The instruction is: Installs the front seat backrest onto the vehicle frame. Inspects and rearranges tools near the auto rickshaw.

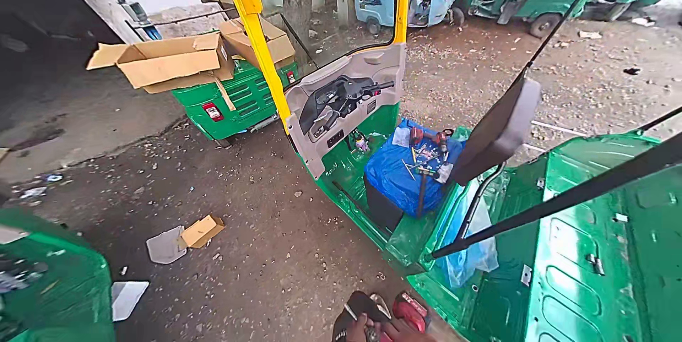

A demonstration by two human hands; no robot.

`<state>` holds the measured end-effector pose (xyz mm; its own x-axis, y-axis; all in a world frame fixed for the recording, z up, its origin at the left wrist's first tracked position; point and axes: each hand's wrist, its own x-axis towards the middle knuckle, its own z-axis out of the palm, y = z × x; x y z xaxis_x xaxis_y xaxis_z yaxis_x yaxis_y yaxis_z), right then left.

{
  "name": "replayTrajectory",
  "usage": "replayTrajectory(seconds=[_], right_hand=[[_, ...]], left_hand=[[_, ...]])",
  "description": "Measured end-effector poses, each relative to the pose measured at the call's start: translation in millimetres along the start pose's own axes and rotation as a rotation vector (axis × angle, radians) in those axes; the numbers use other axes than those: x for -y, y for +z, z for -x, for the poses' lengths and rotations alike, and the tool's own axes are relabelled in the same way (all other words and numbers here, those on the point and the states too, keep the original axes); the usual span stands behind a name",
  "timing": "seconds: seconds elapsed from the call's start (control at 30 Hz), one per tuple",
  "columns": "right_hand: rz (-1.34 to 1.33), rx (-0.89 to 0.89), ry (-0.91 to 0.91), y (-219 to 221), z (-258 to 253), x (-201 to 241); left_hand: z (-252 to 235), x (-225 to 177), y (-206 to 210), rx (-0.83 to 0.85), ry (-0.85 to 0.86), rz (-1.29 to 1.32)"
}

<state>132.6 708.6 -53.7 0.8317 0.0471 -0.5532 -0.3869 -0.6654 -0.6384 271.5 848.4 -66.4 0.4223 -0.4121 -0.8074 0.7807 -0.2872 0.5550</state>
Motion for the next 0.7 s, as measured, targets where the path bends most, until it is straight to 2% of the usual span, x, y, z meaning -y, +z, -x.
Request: replayTrajectory(seconds=[0.07, 0.17, 0.33, 0.43, 0.6, 0.63, 0.7], right_hand=[[0.011, 0.031, 0.061, 4.3, -1.6, 34.3], [-0.07, -0.066, 0.138, 11.2, -8.2, 48.7], [-0.225, -0.291, 0.316, 8.5, -75.8, 62.7], [-0.234, -0.284, 0.414, -10.2, -122.0, 101.9], [-0.14, -0.308, 0.508, -63.9, -187.8, 178.5], [-0.132, -0.343, 0.501, -76.1, -196.7, 187.4], [-0.111, -0.445, 0.481, -105.6, -213.4, 193.3]], left_hand=[[13.2, -22.5, -17.2, 0.006, 0.02, -0.118], [8.3, -46.3, -29.0, 0.177, 0.093, -0.278], [-26.2, -108.1, -32.8, 0.442, 0.265, -0.716], [-39.3, -164.5, -55.3, 0.591, 0.429, -0.954], [-72.3, -264.0, -119.0, 0.562, 0.589, -1.25], [-78.9, -280.0, -133.7, 0.541, 0.635, -1.226], [-94.7, -306.5, -160.5, 0.453, 0.665, -1.004]])
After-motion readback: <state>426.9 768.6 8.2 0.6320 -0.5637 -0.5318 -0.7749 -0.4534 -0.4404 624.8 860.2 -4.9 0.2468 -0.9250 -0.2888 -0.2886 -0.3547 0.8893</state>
